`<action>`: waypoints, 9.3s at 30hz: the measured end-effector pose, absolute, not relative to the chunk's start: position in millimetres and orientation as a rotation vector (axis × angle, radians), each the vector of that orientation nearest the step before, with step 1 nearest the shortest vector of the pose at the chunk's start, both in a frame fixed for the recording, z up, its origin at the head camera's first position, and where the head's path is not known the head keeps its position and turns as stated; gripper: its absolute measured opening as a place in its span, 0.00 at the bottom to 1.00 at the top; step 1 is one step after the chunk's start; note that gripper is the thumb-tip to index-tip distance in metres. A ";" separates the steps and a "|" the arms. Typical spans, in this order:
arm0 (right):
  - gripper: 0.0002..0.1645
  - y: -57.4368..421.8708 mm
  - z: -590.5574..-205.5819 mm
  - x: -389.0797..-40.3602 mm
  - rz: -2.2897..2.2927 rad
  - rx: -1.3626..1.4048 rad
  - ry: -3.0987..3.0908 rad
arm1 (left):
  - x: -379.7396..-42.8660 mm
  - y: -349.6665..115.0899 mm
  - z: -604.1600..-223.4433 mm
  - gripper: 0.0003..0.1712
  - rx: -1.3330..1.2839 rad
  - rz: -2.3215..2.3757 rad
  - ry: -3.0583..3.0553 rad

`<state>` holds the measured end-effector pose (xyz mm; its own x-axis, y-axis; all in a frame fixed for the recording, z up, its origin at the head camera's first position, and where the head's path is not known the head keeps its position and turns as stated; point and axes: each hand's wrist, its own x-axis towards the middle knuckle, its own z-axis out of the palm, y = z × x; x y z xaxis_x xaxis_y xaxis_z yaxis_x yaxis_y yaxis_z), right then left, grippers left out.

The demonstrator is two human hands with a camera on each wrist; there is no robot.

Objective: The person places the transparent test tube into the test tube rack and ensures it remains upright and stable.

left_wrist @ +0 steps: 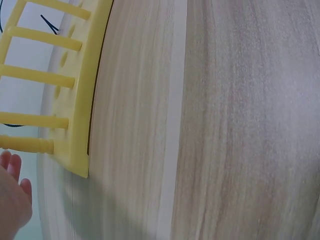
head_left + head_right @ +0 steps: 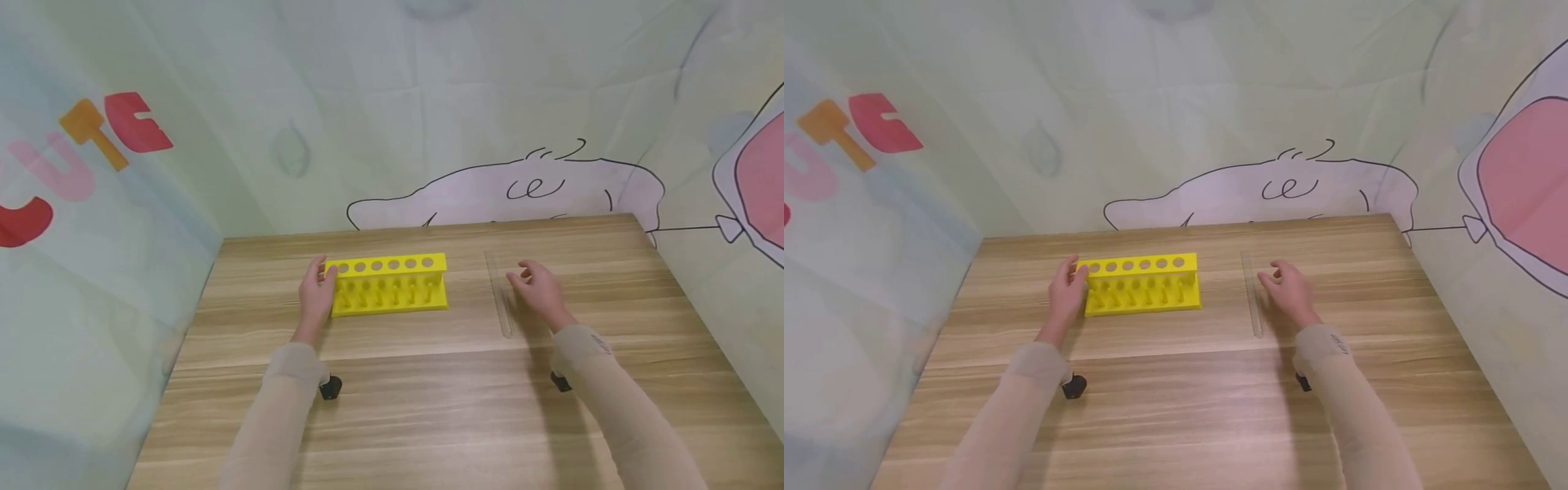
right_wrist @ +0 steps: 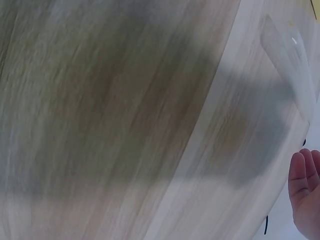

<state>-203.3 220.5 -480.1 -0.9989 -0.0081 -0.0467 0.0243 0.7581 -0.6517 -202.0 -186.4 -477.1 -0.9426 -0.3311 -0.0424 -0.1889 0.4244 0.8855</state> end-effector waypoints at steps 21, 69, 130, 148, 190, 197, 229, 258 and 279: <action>0.35 208.5 -491.0 -210.1 -1.035 0.040 2.822 | -208.5 -182.1 -479.2 0.26 0.458 -1.536 -2.517; 0.34 198.6 -492.0 -215.9 -1.087 0.093 2.761 | -212.6 -171.5 -481.6 0.20 0.565 -1.688 -2.416; 0.29 186.6 -492.2 -219.6 -0.979 0.230 2.691 | -212.2 -174.0 -484.9 0.24 0.521 -1.661 -2.471; 0.29 186.4 -494.3 -221.2 -1.024 0.284 2.664 | -212.5 -173.6 -484.2 0.24 0.532 -1.636 -2.482; 0.22 197.8 -475.2 -219.2 -1.189 0.187 2.621 | -213.7 -173.5 -485.3 0.21 0.548 -1.690 -2.441; 0.19 197.7 -471.6 -219.5 -1.228 0.173 2.636 | -212.9 -173.7 -484.6 0.21 0.548 -1.680 -2.452; 0.14 178.0 -448.9 -213.2 -1.419 0.135 2.680 | -213.3 -174.1 -486.7 0.23 0.532 -1.672 -2.463; 0.17 169.6 -438.3 -212.3 -1.506 0.077 2.713 | -213.1 -175.0 -486.0 0.20 0.538 -1.661 -2.470; 0.17 164.0 -433.2 -214.2 -1.531 0.062 2.776 | -213.2 -174.7 -485.6 0.21 0.537 -1.657 -2.475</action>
<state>-214.2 164.0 -433.2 -0.9988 0.0486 0.0067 0.0202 0.5331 -0.8458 -213.2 -174.7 -485.6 -0.9305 -0.3524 -0.0998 -0.2265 0.3398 0.9128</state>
